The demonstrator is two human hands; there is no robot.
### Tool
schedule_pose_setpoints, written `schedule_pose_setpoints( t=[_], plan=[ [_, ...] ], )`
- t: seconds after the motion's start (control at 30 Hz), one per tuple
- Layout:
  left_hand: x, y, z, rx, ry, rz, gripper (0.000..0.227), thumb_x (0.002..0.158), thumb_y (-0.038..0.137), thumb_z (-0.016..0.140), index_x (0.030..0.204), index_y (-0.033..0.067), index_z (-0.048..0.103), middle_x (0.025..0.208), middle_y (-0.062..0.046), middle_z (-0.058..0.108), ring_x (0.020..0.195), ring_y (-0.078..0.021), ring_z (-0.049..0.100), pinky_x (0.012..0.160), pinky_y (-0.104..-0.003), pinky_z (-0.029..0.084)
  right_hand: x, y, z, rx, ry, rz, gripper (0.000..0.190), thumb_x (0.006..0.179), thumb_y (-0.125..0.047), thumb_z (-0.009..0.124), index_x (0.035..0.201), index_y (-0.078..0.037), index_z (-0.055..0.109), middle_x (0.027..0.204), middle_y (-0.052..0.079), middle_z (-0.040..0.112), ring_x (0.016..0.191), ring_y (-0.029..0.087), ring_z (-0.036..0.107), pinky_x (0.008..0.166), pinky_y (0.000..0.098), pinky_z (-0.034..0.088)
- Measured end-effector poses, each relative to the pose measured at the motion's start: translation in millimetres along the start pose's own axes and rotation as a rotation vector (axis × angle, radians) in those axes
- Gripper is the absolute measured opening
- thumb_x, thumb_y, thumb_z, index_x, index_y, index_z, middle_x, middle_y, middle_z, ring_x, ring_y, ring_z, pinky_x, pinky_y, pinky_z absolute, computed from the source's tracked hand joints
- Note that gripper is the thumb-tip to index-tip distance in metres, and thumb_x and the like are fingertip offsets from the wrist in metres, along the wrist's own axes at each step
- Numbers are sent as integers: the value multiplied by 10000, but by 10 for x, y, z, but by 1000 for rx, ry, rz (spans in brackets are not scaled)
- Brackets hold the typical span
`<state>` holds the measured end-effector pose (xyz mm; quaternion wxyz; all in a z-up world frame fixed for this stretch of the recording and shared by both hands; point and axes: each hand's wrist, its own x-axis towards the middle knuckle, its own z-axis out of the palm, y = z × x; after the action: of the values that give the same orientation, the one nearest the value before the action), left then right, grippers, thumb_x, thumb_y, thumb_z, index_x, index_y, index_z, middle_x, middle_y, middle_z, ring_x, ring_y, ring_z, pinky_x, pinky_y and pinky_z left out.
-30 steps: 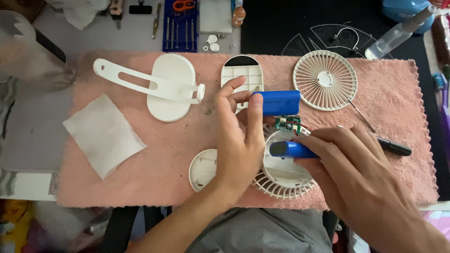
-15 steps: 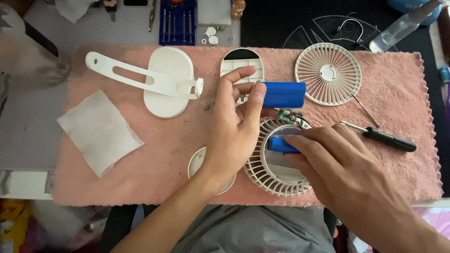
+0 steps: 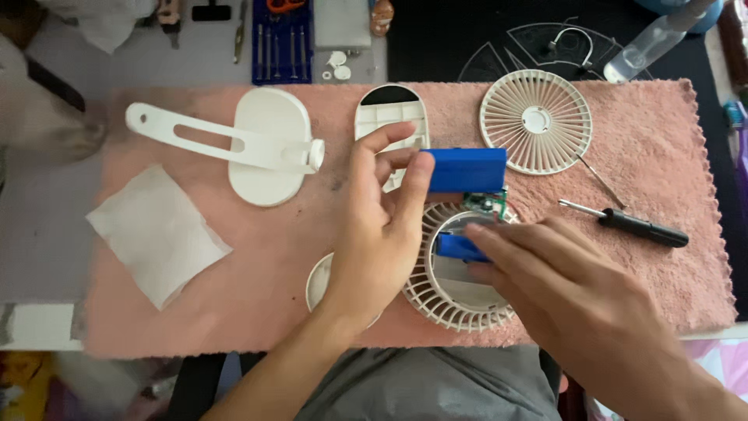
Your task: The person assembles a small portable fan by connecting a circuit board to two blue cylindrical batteries and placing them inside the fan housing. The person handles the circuit board, wires, and batteries, then positions the components within the fan casing.
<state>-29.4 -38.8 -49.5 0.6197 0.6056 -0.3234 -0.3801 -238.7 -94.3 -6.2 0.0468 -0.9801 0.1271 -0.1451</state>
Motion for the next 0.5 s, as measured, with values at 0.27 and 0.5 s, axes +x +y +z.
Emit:
schedule_pose_setpoints(
  t=[0.27,0.5],
  plan=[
    [48,64,-28,-7,69,-116,386,1129,317,610,1475,146,623,1122,-41,806,836,-82,737,807,-245,622,-289,228,-388,240,130,577,288,936,-40,878,1223,-43,851,976,88,846,760,175,754,771,312,618],
    [25,118,-63,-68,40,-106,402,1154,275,596,1518,107,569,1001,-66,795,883,-104,736,842,-250,592,-327,345,-139,407,195,619,221,902,-126,883,1110,-57,858,1025,36,888,673,126,708,698,269,579]
  ],
)
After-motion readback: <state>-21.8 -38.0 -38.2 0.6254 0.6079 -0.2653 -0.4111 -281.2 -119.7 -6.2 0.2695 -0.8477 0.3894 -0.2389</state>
